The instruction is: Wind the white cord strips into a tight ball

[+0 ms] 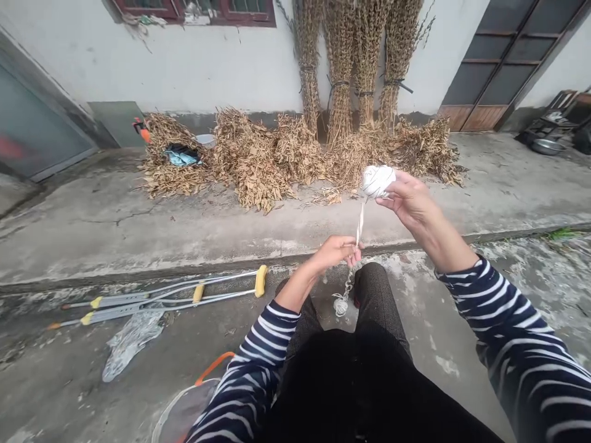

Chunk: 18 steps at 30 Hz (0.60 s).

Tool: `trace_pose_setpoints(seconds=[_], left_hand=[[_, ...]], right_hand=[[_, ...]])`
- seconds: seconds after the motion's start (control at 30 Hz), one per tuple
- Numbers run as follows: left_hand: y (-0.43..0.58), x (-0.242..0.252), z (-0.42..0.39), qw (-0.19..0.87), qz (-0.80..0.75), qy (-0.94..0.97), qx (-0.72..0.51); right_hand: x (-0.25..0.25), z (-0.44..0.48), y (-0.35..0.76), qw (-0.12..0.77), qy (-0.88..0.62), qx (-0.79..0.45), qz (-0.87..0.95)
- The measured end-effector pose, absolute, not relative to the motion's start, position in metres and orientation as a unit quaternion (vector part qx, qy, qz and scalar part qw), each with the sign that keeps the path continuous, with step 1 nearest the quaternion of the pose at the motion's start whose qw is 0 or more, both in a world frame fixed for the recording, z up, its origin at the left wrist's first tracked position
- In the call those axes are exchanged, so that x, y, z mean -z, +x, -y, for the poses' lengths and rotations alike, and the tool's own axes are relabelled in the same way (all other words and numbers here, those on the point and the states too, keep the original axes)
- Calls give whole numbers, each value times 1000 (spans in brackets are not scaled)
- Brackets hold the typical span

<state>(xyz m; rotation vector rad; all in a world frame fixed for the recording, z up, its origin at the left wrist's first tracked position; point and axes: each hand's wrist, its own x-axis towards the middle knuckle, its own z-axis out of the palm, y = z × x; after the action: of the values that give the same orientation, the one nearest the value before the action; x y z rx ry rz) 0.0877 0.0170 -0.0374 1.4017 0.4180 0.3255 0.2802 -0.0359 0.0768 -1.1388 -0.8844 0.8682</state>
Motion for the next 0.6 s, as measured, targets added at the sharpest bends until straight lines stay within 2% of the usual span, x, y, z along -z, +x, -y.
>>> trace_pose_setpoints(seconds=[0.13, 0.27, 0.6], left_hand=[[68, 30, 5, 788, -130, 584, -149], [65, 30, 8, 788, -170, 556, -204], [73, 75, -22, 851, -206, 437, -207]], right_hand=[[-64, 30, 285, 681, -527, -374, 344], [-50, 30, 288, 683, -544, -365, 324], [-59, 48, 276, 640, -502, -435, 387]])
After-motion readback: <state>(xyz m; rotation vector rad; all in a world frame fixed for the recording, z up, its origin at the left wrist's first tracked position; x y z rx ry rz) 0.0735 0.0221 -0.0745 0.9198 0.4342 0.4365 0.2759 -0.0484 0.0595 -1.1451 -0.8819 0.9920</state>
